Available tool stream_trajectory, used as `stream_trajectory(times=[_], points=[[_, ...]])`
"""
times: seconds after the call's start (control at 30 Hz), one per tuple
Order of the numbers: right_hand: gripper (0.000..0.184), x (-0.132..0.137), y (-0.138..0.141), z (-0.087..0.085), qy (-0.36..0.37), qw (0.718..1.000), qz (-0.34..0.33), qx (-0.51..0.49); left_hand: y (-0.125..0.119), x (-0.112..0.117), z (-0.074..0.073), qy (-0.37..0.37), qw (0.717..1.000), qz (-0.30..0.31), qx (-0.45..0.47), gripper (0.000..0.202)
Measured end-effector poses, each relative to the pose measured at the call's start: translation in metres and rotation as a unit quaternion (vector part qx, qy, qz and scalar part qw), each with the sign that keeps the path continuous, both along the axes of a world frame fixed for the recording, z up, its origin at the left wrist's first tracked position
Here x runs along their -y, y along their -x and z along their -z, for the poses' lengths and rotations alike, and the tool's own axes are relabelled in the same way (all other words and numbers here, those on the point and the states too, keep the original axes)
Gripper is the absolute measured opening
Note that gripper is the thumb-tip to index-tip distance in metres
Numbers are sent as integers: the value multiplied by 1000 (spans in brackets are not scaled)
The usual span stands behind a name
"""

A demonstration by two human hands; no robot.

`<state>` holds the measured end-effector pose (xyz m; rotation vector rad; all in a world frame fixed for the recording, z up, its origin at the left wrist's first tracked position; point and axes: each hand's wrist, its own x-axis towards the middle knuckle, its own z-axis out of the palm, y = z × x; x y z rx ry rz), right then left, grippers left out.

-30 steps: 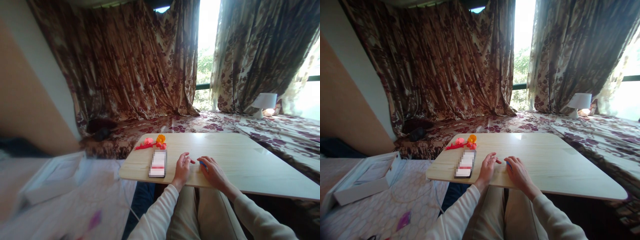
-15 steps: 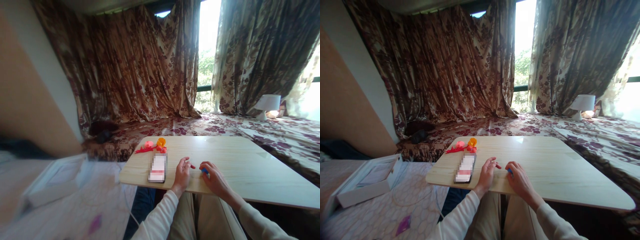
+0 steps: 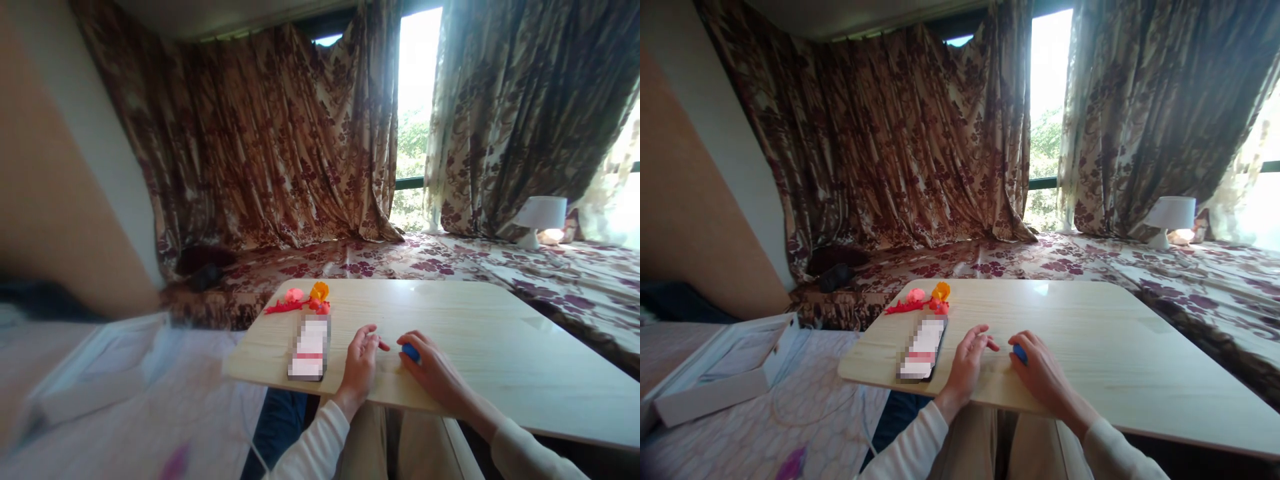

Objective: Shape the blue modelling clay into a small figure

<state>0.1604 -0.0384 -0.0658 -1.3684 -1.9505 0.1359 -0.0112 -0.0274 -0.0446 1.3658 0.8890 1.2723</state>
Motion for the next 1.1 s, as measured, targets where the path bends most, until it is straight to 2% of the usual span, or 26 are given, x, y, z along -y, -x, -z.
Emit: stream_trajectory(times=[0.1, 0.33, 0.8, 1.1], points=[[17, 2, -1, 2, -10, 1000, -27, 0, 0, 2, -3, 9, 1000, -3, -3, 36], [16, 4, -3, 5, -14, 999, -41, -34, -5, 5, -6, 16, 1000, -21, -5, 35], [19, 3, -1, 3, -39, 997, -41, -44, -7, 5, -3, -11, 999, -17, -25, 33], [20, 1, -1, 4, -29, 998, -41, -41, -6, 5, -4, -21, 999, -19, -24, 34]])
